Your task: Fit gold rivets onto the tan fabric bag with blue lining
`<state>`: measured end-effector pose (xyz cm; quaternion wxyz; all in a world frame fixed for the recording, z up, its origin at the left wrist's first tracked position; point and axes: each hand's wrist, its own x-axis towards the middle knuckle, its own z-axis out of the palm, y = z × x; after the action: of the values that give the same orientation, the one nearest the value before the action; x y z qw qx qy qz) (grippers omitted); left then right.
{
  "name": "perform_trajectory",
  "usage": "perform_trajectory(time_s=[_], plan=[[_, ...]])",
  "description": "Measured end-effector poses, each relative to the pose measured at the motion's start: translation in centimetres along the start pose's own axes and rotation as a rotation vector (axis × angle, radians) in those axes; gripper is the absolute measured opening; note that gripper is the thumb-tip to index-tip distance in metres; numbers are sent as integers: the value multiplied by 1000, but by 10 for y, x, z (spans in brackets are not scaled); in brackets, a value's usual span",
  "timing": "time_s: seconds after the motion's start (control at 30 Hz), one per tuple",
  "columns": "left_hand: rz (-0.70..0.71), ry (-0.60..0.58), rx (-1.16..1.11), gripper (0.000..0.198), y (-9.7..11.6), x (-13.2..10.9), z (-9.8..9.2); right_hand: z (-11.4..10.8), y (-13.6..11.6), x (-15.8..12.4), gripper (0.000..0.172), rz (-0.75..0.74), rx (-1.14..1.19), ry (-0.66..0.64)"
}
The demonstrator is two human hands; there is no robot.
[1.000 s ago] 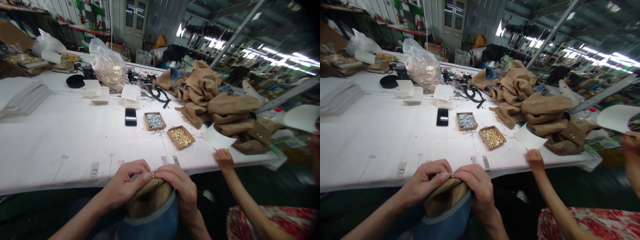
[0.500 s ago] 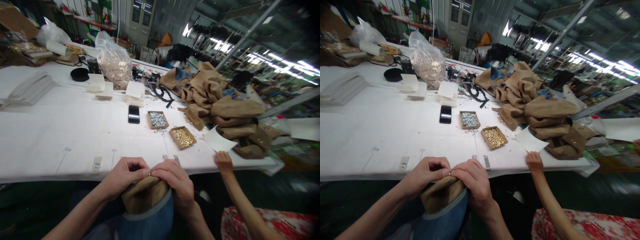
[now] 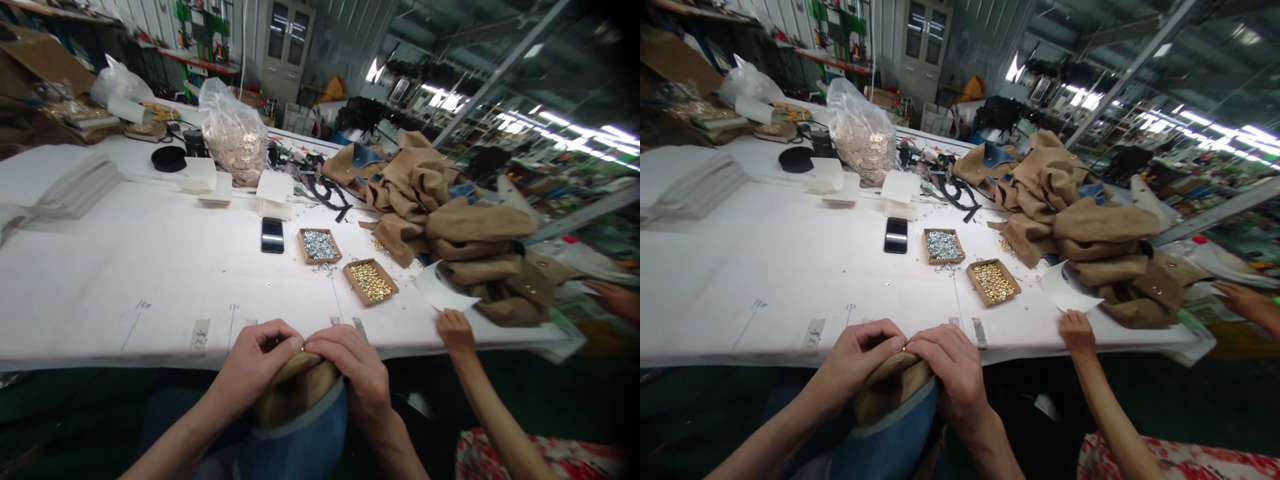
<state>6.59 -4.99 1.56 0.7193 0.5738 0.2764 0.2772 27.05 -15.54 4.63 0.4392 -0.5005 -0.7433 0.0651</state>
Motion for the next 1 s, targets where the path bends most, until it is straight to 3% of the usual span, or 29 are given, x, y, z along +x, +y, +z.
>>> perform_trajectory(time_s=[0.23,0.47,0.6,0.7,0.87,1.0], plan=[[131,16,139,49,-3,-10,-14,7,6,13,15,62,15,-81],[71,100,96,58,-26,-9,-28,27,19,29,13,80,-18,-185],[7,109,223,57,-38,-3,-35,38,40,37,29,167,-9,-355],[19,144,347,56,-46,-1,-41,46,63,49,29,221,-59,-512],[31,217,372,59,-55,-8,-62,58,88,79,43,356,-190,-756],[5,304,424,61,-53,-18,-84,72,96,97,34,411,-318,-864]])
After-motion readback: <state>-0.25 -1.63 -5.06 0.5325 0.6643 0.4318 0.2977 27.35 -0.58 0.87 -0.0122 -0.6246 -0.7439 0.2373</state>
